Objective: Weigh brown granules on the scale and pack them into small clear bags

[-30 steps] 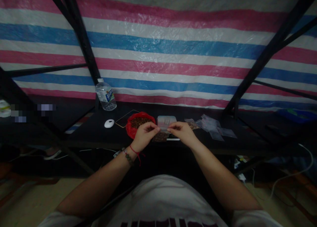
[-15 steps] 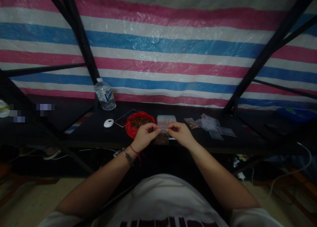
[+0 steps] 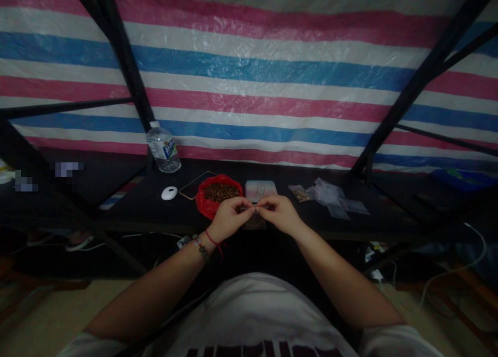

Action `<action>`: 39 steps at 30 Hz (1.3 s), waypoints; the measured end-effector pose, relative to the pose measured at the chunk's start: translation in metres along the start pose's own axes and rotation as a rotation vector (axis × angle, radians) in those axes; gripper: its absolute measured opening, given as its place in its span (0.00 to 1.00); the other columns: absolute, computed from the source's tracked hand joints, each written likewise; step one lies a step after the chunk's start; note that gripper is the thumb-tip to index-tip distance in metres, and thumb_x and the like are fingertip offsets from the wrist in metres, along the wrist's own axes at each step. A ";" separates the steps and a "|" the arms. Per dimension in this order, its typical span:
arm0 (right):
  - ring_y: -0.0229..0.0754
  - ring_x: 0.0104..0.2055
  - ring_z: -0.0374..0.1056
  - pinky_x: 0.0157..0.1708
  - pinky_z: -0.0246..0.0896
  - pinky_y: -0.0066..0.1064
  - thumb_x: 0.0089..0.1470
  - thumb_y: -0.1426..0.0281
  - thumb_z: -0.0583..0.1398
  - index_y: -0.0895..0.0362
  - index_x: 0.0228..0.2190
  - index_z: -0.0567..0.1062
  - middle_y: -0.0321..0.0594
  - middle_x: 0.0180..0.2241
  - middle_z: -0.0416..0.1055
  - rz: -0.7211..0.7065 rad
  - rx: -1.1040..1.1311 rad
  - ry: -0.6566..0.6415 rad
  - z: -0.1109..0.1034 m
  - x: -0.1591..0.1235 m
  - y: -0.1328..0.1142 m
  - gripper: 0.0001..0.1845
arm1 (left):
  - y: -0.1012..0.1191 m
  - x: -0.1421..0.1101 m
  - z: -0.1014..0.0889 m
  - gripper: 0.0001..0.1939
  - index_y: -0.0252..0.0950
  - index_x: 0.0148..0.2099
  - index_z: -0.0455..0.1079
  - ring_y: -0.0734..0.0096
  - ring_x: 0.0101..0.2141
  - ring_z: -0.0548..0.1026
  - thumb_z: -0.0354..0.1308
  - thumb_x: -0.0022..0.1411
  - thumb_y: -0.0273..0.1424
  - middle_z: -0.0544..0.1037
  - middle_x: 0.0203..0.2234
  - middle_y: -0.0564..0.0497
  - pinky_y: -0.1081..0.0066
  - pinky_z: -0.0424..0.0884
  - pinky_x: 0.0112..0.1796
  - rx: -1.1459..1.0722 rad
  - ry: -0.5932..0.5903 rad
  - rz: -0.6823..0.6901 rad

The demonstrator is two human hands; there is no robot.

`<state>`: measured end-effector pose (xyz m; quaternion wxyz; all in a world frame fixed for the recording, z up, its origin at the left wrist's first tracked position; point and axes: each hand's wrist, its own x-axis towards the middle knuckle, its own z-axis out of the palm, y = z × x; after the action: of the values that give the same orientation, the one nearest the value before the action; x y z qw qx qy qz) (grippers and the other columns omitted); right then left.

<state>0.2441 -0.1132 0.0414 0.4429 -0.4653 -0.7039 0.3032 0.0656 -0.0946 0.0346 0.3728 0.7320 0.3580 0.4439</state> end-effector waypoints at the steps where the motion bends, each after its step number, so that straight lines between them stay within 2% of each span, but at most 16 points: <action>1: 0.36 0.24 0.67 0.25 0.59 0.26 0.48 0.66 0.62 0.58 0.27 0.79 0.38 0.25 0.75 -0.001 -0.014 -0.004 -0.001 0.000 0.000 0.08 | 0.000 0.000 -0.001 0.11 0.33 0.31 0.74 0.71 0.26 0.74 0.61 0.54 0.37 0.78 0.25 0.50 0.74 0.68 0.29 0.012 -0.004 0.000; 5: 0.37 0.25 0.68 0.25 0.58 0.26 0.48 0.65 0.63 0.57 0.26 0.80 0.38 0.25 0.76 -0.001 -0.094 -0.006 -0.007 0.003 0.000 0.09 | -0.004 0.005 -0.008 0.11 0.34 0.31 0.76 0.69 0.28 0.75 0.62 0.53 0.38 0.80 0.26 0.49 0.72 0.70 0.32 0.038 -0.017 0.007; 12: 0.36 0.22 0.64 0.22 0.53 0.26 0.41 0.60 0.67 0.58 0.20 0.78 0.36 0.19 0.72 0.096 -0.088 0.094 -0.018 0.008 -0.002 0.13 | -0.004 0.011 -0.020 0.12 0.35 0.29 0.78 0.68 0.27 0.76 0.65 0.51 0.39 0.80 0.24 0.49 0.73 0.70 0.29 0.074 0.070 0.001; 17: 0.37 0.25 0.65 0.27 0.58 0.28 0.46 0.60 0.65 0.59 0.23 0.77 0.37 0.22 0.73 0.073 -0.027 0.072 -0.018 0.008 0.002 0.13 | -0.005 0.012 -0.020 0.12 0.34 0.27 0.78 0.68 0.27 0.76 0.68 0.47 0.38 0.80 0.24 0.48 0.72 0.70 0.30 -0.010 0.091 -0.068; 19: 0.38 0.30 0.68 0.32 0.61 0.29 0.46 0.61 0.65 0.58 0.30 0.78 0.38 0.30 0.75 0.014 0.015 0.006 -0.014 0.007 0.005 0.13 | -0.008 0.013 -0.018 0.12 0.34 0.28 0.78 0.68 0.27 0.76 0.68 0.46 0.39 0.80 0.24 0.48 0.72 0.71 0.31 -0.071 0.144 -0.115; 21: 0.39 0.34 0.69 0.35 0.63 0.30 0.44 0.63 0.67 0.58 0.35 0.77 0.39 0.35 0.75 -0.022 0.038 -0.112 -0.011 0.007 0.009 0.16 | -0.011 0.014 -0.015 0.13 0.33 0.29 0.77 0.68 0.28 0.76 0.68 0.47 0.39 0.80 0.25 0.48 0.71 0.71 0.32 -0.132 0.204 -0.143; 23: 0.39 0.34 0.70 0.36 0.63 0.30 0.45 0.63 0.66 0.58 0.35 0.77 0.38 0.34 0.75 -0.001 0.056 -0.190 -0.012 0.009 0.014 0.15 | -0.014 0.016 -0.014 0.15 0.32 0.32 0.77 0.68 0.30 0.76 0.68 0.48 0.40 0.81 0.28 0.47 0.71 0.72 0.34 -0.185 0.210 -0.138; 24: 0.39 0.33 0.70 0.35 0.64 0.30 0.46 0.62 0.65 0.58 0.33 0.76 0.38 0.32 0.75 0.021 0.073 -0.189 -0.015 0.011 0.017 0.14 | -0.015 0.017 -0.015 0.17 0.32 0.35 0.77 0.68 0.31 0.76 0.67 0.48 0.41 0.81 0.30 0.47 0.71 0.72 0.35 -0.214 0.198 -0.128; 27: 0.39 0.31 0.70 0.32 0.64 0.29 0.44 0.60 0.66 0.58 0.33 0.75 0.37 0.30 0.75 0.095 0.190 -0.018 -0.037 0.019 0.030 0.16 | -0.019 0.020 -0.020 0.19 0.32 0.39 0.75 0.73 0.27 0.75 0.62 0.54 0.44 0.79 0.30 0.47 0.73 0.71 0.31 -0.273 0.219 -0.114; 30: 0.36 0.25 0.68 0.23 0.59 0.24 0.40 0.59 0.68 0.56 0.35 0.71 0.34 0.27 0.74 0.181 0.308 0.265 -0.069 0.026 0.050 0.22 | -0.026 0.023 -0.031 0.17 0.33 0.31 0.72 0.78 0.19 0.67 0.58 0.58 0.43 0.71 0.18 0.54 0.77 0.64 0.23 -0.194 0.314 -0.094; 33: 0.33 0.19 0.63 0.18 0.56 0.23 0.37 0.56 0.68 0.57 0.32 0.70 0.33 0.22 0.71 0.287 0.307 0.426 -0.097 0.029 0.079 0.24 | -0.035 0.027 -0.045 0.18 0.35 0.24 0.65 0.80 0.16 0.62 0.55 0.61 0.42 0.63 0.13 0.58 0.78 0.59 0.19 -0.120 0.393 -0.047; 36: 0.38 0.22 0.68 0.22 0.62 0.28 0.38 0.55 0.67 0.59 0.32 0.72 0.39 0.25 0.74 0.366 0.278 0.486 -0.113 0.028 0.114 0.24 | -0.044 0.032 -0.059 0.21 0.36 0.22 0.61 0.80 0.14 0.60 0.52 0.62 0.43 0.61 0.12 0.58 0.78 0.57 0.18 -0.110 0.458 -0.064; 39: 0.44 0.29 0.72 0.28 0.66 0.33 0.44 0.59 0.65 0.63 0.38 0.75 0.46 0.29 0.76 0.484 -0.033 0.477 -0.121 0.025 0.144 0.23 | -0.052 0.039 -0.069 0.19 0.35 0.25 0.65 0.79 0.15 0.63 0.52 0.61 0.44 0.66 0.13 0.56 0.77 0.60 0.19 -0.136 0.477 -0.142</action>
<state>0.4048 -0.0331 -0.0200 0.5026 -0.6836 -0.4546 0.2708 0.0056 -0.0213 0.0269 0.3567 0.5528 0.4555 0.5997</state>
